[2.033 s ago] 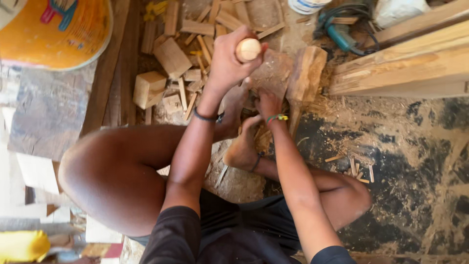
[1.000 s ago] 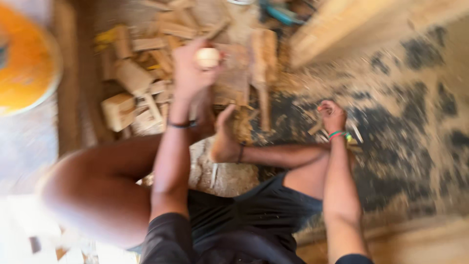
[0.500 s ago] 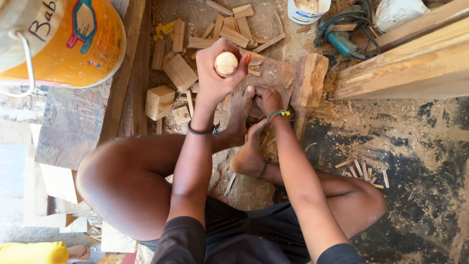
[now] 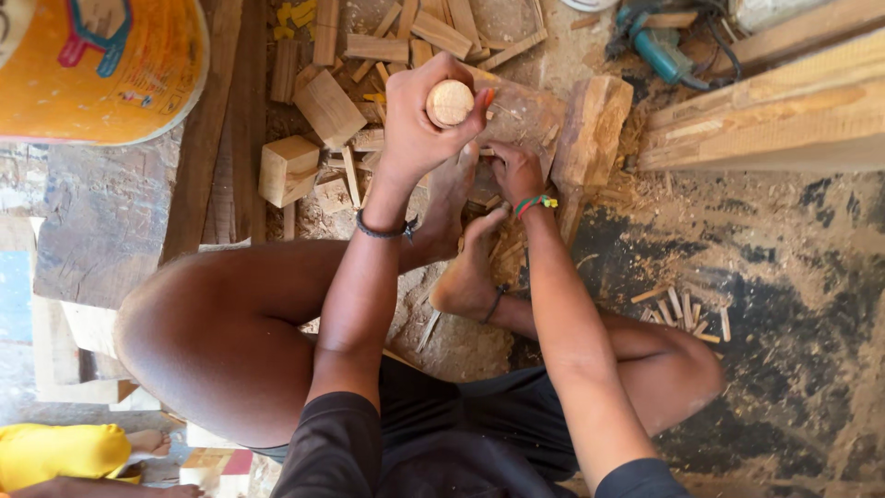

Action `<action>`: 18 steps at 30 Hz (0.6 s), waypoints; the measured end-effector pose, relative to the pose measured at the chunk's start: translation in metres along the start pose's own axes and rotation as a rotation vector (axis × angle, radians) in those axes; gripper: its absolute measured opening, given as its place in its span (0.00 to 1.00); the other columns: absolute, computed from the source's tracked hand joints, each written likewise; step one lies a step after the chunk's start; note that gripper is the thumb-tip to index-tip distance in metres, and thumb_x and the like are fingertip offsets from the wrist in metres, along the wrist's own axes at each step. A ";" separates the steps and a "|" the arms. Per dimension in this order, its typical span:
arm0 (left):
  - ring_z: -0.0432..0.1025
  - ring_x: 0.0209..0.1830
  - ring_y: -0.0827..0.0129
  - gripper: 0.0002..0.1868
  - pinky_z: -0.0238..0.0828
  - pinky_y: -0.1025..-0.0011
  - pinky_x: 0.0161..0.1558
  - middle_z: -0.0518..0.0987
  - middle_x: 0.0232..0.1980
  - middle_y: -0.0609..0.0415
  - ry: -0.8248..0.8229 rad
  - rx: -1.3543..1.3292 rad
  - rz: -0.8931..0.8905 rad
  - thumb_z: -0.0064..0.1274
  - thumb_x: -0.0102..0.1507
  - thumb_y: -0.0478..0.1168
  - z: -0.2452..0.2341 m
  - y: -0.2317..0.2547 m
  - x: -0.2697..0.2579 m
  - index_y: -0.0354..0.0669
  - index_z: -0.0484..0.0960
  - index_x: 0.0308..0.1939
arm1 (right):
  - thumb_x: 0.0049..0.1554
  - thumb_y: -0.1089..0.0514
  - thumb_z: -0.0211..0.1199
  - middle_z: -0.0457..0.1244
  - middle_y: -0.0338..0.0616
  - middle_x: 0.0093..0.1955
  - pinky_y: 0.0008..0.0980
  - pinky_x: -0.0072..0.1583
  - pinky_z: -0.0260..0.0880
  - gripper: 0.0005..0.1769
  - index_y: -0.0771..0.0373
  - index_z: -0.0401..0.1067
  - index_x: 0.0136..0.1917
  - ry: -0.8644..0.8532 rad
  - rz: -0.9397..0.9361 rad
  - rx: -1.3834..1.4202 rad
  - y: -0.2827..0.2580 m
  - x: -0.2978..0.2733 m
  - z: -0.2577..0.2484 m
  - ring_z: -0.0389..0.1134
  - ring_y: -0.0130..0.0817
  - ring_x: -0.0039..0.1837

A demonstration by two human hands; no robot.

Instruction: The person sits on the floor and carves a small cylindrical piece of wood using a chisel and a wooden mallet. They repeatedly strike the chisel to shape the wood, occasionally adjusting its position.

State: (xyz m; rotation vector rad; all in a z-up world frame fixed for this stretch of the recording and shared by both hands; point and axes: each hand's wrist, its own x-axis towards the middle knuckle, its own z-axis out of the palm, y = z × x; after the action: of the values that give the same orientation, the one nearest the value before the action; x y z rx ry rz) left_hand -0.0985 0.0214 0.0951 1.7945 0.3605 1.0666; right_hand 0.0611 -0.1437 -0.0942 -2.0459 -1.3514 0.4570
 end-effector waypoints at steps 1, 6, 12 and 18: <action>0.73 0.25 0.65 0.13 0.68 0.72 0.32 0.76 0.28 0.51 -0.008 0.006 -0.015 0.67 0.60 0.36 0.001 0.000 0.000 0.40 0.75 0.32 | 0.52 0.72 0.60 0.71 0.55 0.52 0.44 0.57 0.73 0.20 0.62 0.78 0.57 -0.001 0.029 0.002 0.000 0.000 -0.001 0.72 0.53 0.53; 0.75 0.26 0.63 0.13 0.69 0.71 0.33 0.76 0.29 0.51 -0.043 0.016 0.002 0.67 0.61 0.37 0.006 0.001 -0.005 0.40 0.75 0.33 | 0.51 0.73 0.58 0.70 0.56 0.54 0.44 0.57 0.73 0.22 0.62 0.77 0.58 0.046 -0.006 0.040 0.003 -0.002 0.002 0.72 0.54 0.54; 0.75 0.28 0.60 0.14 0.69 0.69 0.34 0.77 0.30 0.50 -0.065 0.043 0.030 0.67 0.61 0.40 0.009 -0.002 -0.003 0.40 0.75 0.34 | 0.50 0.72 0.58 0.70 0.57 0.52 0.46 0.56 0.72 0.21 0.62 0.77 0.57 0.081 -0.044 -0.031 0.006 0.000 0.009 0.71 0.57 0.53; 0.75 0.28 0.58 0.15 0.68 0.67 0.33 0.77 0.30 0.50 -0.094 0.055 0.032 0.67 0.61 0.42 0.011 -0.006 -0.004 0.40 0.75 0.34 | 0.51 0.72 0.58 0.69 0.58 0.48 0.50 0.53 0.71 0.20 0.63 0.77 0.56 0.064 -0.035 -0.058 0.002 0.001 0.008 0.70 0.58 0.51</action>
State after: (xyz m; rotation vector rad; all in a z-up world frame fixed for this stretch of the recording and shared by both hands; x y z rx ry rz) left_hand -0.0905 0.0150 0.0870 1.8976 0.3082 0.9992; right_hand 0.0584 -0.1413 -0.1013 -2.0626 -1.3742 0.3377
